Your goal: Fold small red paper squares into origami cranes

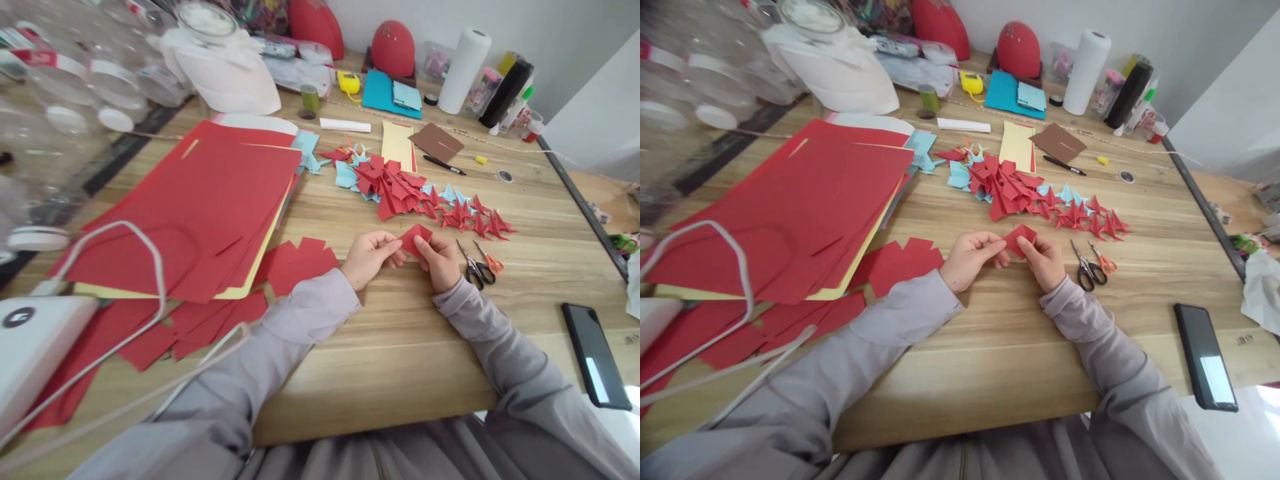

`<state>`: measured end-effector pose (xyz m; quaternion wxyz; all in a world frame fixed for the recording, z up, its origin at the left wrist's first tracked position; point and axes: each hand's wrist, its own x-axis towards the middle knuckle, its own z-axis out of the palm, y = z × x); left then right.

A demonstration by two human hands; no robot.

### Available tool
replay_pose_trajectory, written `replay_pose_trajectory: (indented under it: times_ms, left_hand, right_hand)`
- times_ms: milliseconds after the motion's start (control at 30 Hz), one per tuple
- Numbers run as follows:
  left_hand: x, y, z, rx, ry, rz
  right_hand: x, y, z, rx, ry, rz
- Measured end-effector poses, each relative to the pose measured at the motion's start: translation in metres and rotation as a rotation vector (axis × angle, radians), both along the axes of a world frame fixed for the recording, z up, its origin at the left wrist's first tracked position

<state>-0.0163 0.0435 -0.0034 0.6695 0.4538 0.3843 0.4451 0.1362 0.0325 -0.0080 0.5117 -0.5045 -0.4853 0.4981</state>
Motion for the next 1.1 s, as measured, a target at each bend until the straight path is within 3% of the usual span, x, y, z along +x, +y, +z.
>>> replay_pose_trajectory:
  times_ms: [433, 767, 1100]
  left_hand:
    - [-0.0009, 0.0016, -0.0055, 0.07, 0.105, -0.188]
    - [-0.0023, -0.0013, -0.0004, 0.055, 0.161, -0.189]
    - [-0.0053, 0.0016, 0.003, 0.062, 0.069, -0.303]
  right_hand:
    - [0.0023, -0.0006, 0.0026, 0.073, -0.145, 0.122]
    - [0.0014, -0.0027, 0.006, 0.039, -0.083, 0.178]
    - [0.0056, 0.0001, 0.0025, -0.014, 0.034, 0.205]
